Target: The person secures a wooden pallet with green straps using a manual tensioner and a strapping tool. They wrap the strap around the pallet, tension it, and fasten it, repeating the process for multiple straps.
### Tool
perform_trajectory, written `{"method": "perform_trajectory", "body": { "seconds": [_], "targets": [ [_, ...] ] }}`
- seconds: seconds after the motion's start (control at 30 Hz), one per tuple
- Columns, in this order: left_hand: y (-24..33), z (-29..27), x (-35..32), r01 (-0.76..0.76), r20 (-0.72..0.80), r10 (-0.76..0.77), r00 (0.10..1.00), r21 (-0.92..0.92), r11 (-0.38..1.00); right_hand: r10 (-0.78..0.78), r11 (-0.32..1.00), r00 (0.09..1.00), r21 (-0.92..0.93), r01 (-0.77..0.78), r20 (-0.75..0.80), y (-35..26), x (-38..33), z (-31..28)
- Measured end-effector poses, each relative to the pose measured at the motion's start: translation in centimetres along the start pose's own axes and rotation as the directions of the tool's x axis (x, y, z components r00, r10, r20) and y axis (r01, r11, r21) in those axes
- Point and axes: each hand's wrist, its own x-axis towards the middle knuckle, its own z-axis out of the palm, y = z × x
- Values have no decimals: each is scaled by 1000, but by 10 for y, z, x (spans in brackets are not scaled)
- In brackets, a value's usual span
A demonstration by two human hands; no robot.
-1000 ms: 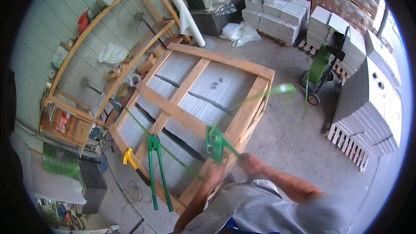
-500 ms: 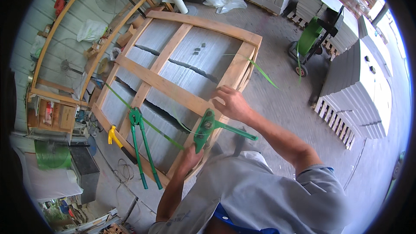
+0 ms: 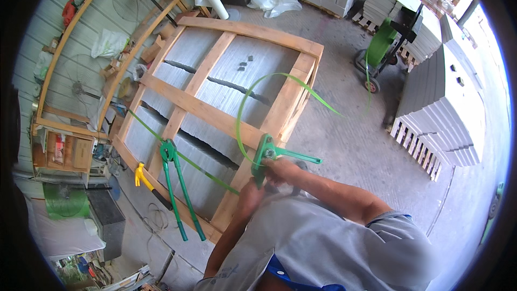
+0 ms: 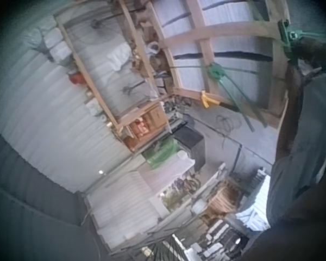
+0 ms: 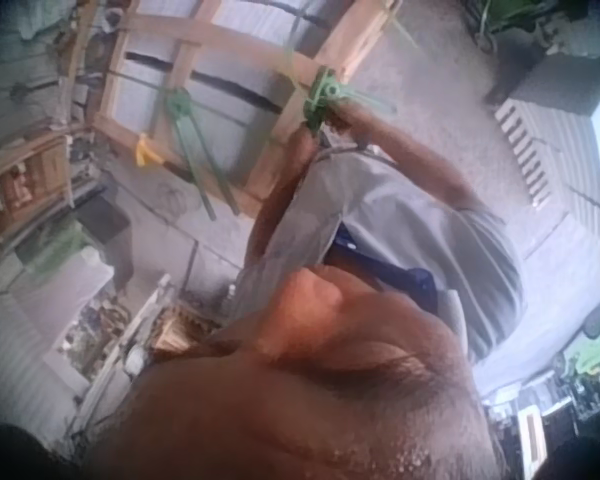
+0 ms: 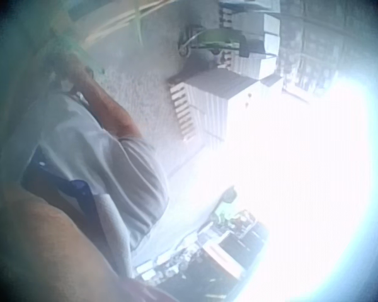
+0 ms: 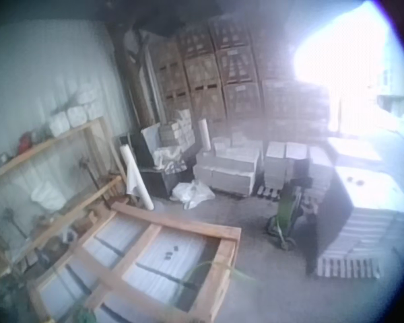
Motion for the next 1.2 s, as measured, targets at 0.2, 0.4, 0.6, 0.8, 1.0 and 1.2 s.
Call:
{"method": "perform_trajectory", "body": {
  "seconds": [0.2, 0.4, 0.6, 0.8, 1.0, 1.2],
  "targets": [
    [-6, 21, 15, -104, 144, 110, 983, -47, 993, -55, 998, 998, -39, 54, -20, 13, -4, -22],
    [-2, 38, 15, 9, 94, 16, 995, -255, 967, -740, 672, 656, -172, 720, -149, -19, -33, -45],
    [-9, 10, 34, 234, 231, -96, 968, -702, 673, -666, 286, 244, 61, 956, -705, -48, -71, -198],
    [-16, -3, 102, 66, -133, -191, 973, -631, 773, -582, 75, 253, 259, 963, -773, -16, -131, -340],
    [-24, -1, 135, 57, -383, -31, 923, 58, 997, -508, 450, 214, -45, 892, -834, 29, -146, -348],
    [-18, -11, 128, 171, -263, -102, 959, 258, 951, -553, 746, 326, -283, 602, -767, 50, -102, -308]
  ]
}}
